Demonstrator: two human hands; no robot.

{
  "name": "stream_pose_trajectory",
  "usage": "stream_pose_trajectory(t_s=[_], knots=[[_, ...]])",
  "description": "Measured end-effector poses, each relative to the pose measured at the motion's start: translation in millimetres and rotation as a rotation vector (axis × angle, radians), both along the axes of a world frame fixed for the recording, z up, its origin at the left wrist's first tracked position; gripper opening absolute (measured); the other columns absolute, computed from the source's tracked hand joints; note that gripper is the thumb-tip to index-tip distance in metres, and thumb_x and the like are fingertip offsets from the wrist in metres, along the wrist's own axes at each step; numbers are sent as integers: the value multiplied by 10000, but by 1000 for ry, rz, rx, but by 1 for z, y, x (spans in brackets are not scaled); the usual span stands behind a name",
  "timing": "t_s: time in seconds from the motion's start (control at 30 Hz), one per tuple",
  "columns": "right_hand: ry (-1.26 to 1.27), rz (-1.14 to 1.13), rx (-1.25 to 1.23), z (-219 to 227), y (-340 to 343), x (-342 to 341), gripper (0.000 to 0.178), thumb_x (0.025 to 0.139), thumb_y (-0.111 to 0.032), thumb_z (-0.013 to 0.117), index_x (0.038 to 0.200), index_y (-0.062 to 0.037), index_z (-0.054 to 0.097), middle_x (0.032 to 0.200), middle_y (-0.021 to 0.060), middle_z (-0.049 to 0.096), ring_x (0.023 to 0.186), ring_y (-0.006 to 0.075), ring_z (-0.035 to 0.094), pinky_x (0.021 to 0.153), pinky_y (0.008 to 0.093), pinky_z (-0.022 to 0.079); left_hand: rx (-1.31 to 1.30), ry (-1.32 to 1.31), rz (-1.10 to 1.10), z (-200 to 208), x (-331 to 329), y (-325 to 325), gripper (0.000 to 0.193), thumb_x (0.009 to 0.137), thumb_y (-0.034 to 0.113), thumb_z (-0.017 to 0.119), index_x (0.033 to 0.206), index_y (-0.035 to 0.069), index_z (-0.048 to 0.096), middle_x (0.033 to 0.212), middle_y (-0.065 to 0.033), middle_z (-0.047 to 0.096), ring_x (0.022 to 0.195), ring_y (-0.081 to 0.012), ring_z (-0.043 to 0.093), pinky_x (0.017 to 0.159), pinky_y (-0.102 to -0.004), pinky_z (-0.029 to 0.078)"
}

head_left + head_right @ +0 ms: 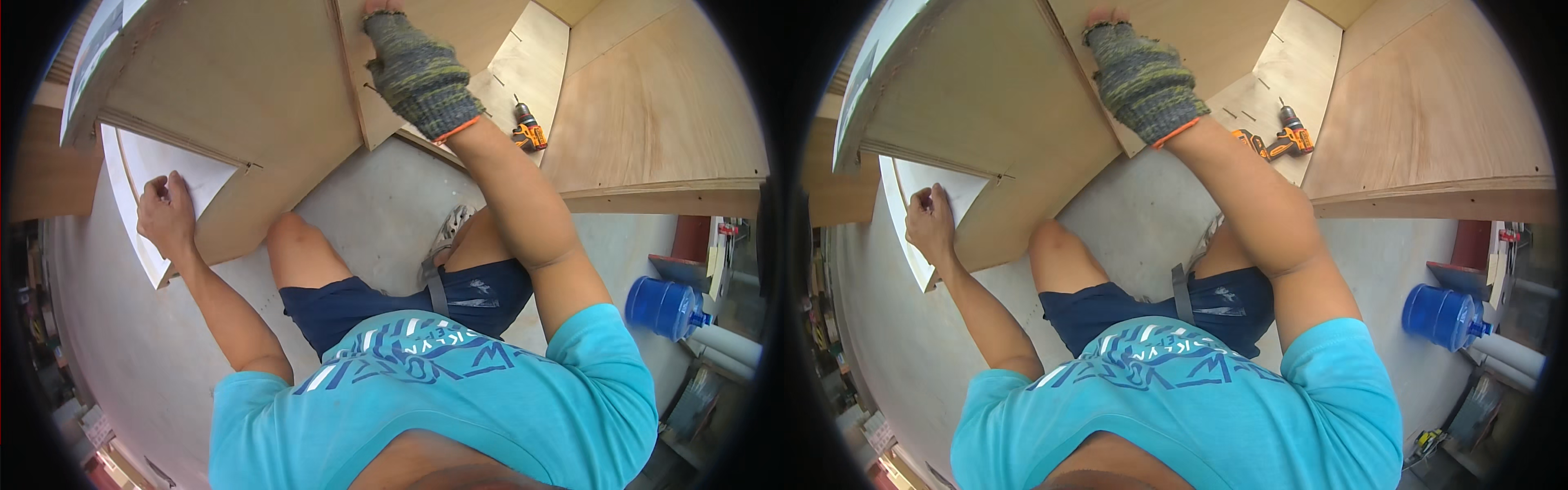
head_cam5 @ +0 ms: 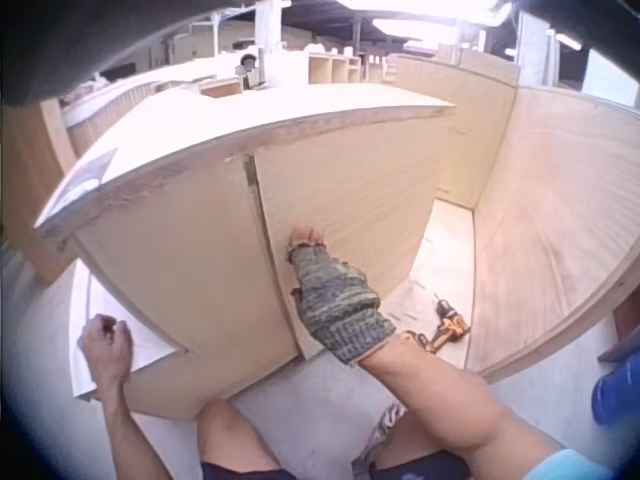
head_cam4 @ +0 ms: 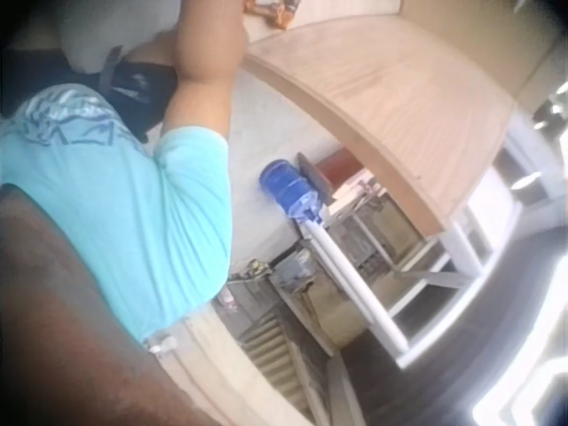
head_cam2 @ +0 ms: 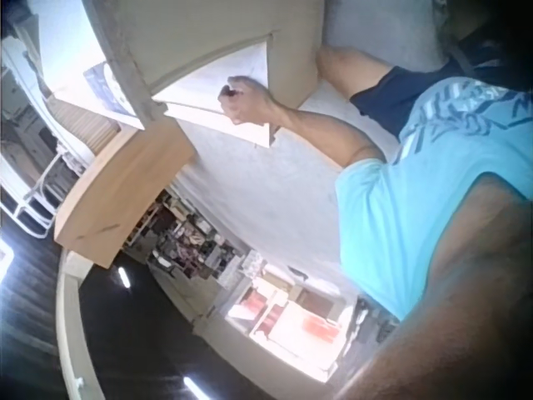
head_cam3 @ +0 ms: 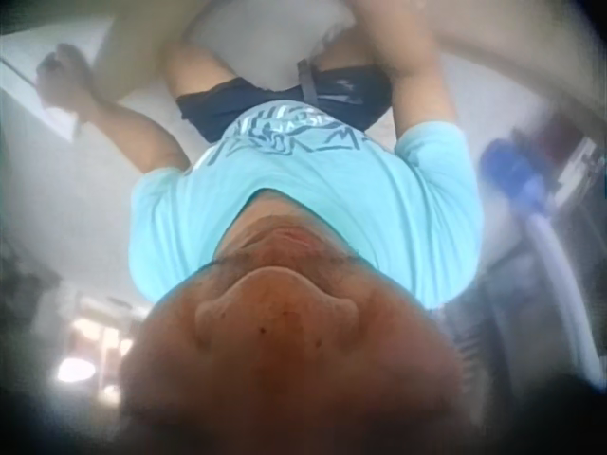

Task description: The person assembles a wooden furniture unit by fitting wooden panels together and securing them with screws using a cordless drill.

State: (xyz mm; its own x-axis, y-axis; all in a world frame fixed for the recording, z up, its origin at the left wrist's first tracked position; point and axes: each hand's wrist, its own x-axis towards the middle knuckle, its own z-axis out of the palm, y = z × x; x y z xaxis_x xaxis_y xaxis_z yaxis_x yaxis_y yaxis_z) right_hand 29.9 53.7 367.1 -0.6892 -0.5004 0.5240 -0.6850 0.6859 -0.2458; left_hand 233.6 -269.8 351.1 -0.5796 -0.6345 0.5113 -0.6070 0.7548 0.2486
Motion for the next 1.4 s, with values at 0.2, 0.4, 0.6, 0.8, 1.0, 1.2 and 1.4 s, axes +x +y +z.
stream_pose_trajectory(t_s=[0.2, 0.4, 0.6, 0.8, 1.0, 1.2, 1.4], knots=[[-30, 34, -54, 3, 4, 5, 708, 831, -227, 627, 1459, -106, 322, 1390, 252, 462, 1013, 399, 626, 824, 496, 505, -8, -5, 29, -2, -1, -6, 370, 861, 407, 632, 988, 68, 709, 925, -131, 706, 895, -308, 658, 845, -432, 483], [8, 4, -176, -1, -1, 8, 713, 842, -214, 587, 1479, -60, 306, 1388, 302, 448, 985, 418, 635, 810, 495, 522, -12, -49, -3, -5, -2, -4, 418, 875, 437, 613, 1033, 60, 701, 965, -139, 710, 929, -323, 659, 852, -432, 488], [-12, -14, -166, -1, -4, 14, 704, 896, -265, 545, 1477, 15, 264, 1384, 375, 407, 1025, 425, 633, 825, 477, 531, 21, -71, 8, -4, 3, -2, 427, 887, 448, 594, 1060, 72, 700, 988, -135, 707, 952, -323, 648, 866, -435, 481], [-98, 6, -166, 12, -3, 15, 689, 891, -235, 546, 1467, 34, 280, 1358, 398, 419, 1003, 428, 638, 840, 479, 521, 25, -55, 4, 3, -2, -1, 418, 898, 431, 589, 1051, 57, 694, 980, -147, 698, 946, -333, 636, 874, -445, 468], [132, 55, -218, -3, -5, 4, 762, 833, -234, 577, 1474, 36, 266, 1402, 386, 386, 978, 425, 641, 794, 481, 523, 6, -35, -20, -1, -4, -7, 377, 910, 377, 593, 1033, 30, 672, 939, -163, 674, 908, -347, 622, 835, -459, 462], [58, 78, -245, -2, -1, 10, 820, 775, -147, 631, 1501, -15, 273, 1421, 340, 398, 1031, 411, 624, 838, 455, 518, 8, -13, 9, 8, 3, 7, 335, 911, 352, 582, 1011, 40, 653, 882, -135, 637, 899, -334, 590, 883, -447, 419], [-93, 47, -177, 9, -3, 19, 802, 825, -190, 564, 1519, -18, 201, 1468, 350, 313, 1079, 423, 595, 886, 474, 500, -12, 17, 20, 7, 5, 7, 266, 880, 266, 615, 994, 27, 638, 862, -113, 622, 884, -312, 571, 890, -446, 407]])
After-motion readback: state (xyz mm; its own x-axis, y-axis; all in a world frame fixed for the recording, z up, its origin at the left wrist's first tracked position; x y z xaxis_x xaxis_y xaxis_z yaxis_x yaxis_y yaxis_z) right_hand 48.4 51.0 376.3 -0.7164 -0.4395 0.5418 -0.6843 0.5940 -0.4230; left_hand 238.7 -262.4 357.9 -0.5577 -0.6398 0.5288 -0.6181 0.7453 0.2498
